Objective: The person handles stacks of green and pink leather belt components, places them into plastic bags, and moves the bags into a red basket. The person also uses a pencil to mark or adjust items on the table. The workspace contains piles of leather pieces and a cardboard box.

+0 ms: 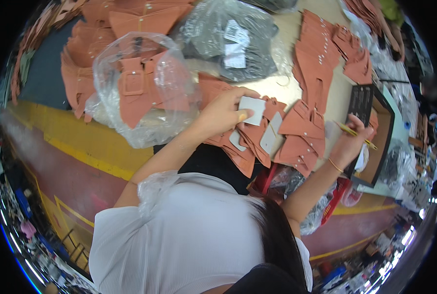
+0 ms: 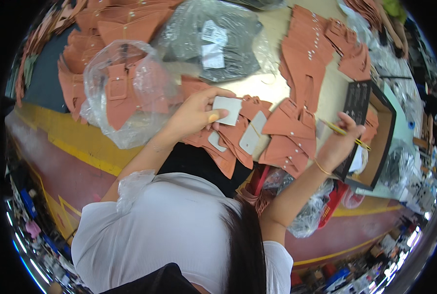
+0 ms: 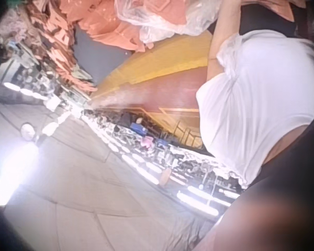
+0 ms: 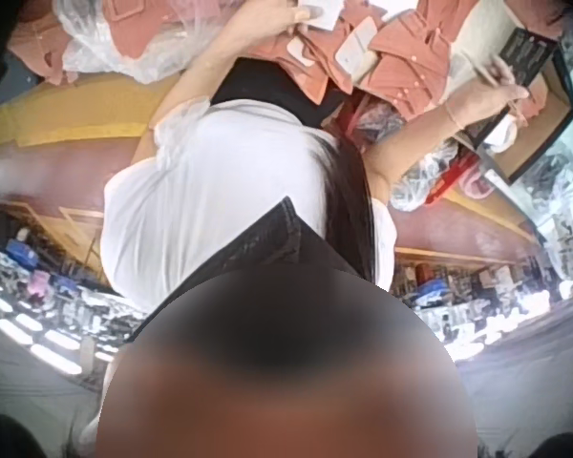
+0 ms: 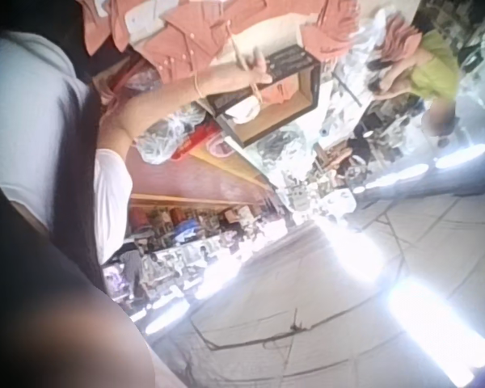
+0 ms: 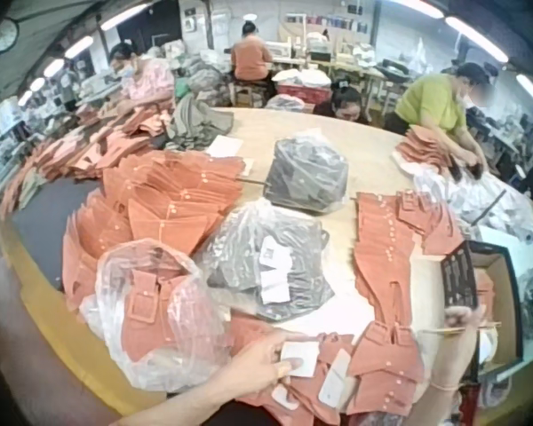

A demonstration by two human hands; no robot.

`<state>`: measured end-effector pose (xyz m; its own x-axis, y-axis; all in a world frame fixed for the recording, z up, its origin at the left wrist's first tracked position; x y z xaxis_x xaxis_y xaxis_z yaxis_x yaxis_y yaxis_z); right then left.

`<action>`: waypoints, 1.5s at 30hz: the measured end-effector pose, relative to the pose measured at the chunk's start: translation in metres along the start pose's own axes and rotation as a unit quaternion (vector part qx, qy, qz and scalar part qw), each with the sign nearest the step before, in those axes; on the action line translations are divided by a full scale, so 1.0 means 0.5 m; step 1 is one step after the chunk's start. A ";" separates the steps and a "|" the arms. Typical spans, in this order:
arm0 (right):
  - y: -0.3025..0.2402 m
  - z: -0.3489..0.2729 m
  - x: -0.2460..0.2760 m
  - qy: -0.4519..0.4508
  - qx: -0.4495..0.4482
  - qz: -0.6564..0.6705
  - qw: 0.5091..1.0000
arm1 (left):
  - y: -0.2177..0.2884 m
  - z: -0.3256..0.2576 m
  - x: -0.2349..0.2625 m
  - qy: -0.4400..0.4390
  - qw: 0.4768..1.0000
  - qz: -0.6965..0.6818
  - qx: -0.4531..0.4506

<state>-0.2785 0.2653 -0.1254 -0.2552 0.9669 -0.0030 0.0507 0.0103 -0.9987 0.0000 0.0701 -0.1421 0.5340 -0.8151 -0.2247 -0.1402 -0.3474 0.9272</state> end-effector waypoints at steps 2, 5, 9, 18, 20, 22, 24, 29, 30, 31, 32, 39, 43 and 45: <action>-0.008 -0.059 -0.052 -0.057 -0.034 -0.055 0.996 | -0.019 -0.009 -0.006 -0.031 0.999 -0.035 -0.004; 0.008 -0.178 -0.135 -0.162 -0.148 0.004 0.976 | -0.035 -0.027 -0.018 -0.055 0.997 -0.058 -0.004; 0.049 -0.277 -0.211 -0.238 -0.118 0.088 0.960 | -0.046 -0.053 -0.029 -0.011 0.999 -0.053 0.000; 0.100 -0.333 -0.229 -0.207 -0.066 0.030 0.976 | -0.071 -0.093 -0.044 0.063 0.959 0.230 -0.151; 0.103 -0.337 -0.224 -0.200 -0.058 0.028 0.978 | -0.074 -0.095 -0.046 0.061 0.954 0.240 -0.170; 0.108 -0.340 -0.217 -0.195 -0.052 0.027 0.979 | -0.076 -0.094 -0.048 0.057 0.961 0.225 -0.152; 0.114 -0.342 -0.211 -0.181 -0.040 0.000 0.983 | -0.078 -0.092 -0.049 0.047 0.964 0.229 -0.130; 0.128 -0.345 -0.206 -0.166 -0.011 -0.032 0.986 | -0.078 -0.089 -0.050 0.045 0.966 0.223 -0.120; 0.131 -0.344 -0.207 -0.158 -0.006 -0.021 0.987 | -0.078 -0.090 -0.050 0.046 0.967 0.223 -0.115; 0.132 -0.343 -0.208 -0.155 0.000 -0.037 0.987 | -0.079 -0.090 -0.051 0.044 0.969 0.218 -0.111; 0.134 -0.342 -0.210 -0.153 0.007 -0.053 0.987 | -0.079 -0.090 -0.051 0.043 0.970 0.215 -0.109; 0.130 -0.343 -0.211 -0.154 0.100 -0.164 0.969 | -0.083 -0.089 -0.049 0.047 0.963 0.229 -0.134; 0.128 -0.344 -0.210 -0.183 0.102 -0.159 0.965 | -0.084 -0.088 -0.048 0.046 0.965 0.223 -0.128; 0.130 -0.341 -0.212 -0.157 0.080 -0.128 0.976 | -0.084 -0.087 -0.049 0.045 0.967 0.219 -0.119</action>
<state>-0.0836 0.2072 -0.1811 -0.5246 0.8116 0.2573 -0.1978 0.1778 -0.9640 0.0292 0.1248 -0.1623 0.5393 -0.8121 0.2230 -0.1801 0.1474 0.9725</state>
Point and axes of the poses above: each hand's wrist, its own z-axis towards the middle knuckle, its own x-axis out of the back of the hand, y = z × x, the point moved 1 cm from there along z, towards the middle knuckle, and after that the axes turned 8 degrees about -x, right-handed, at the moved point
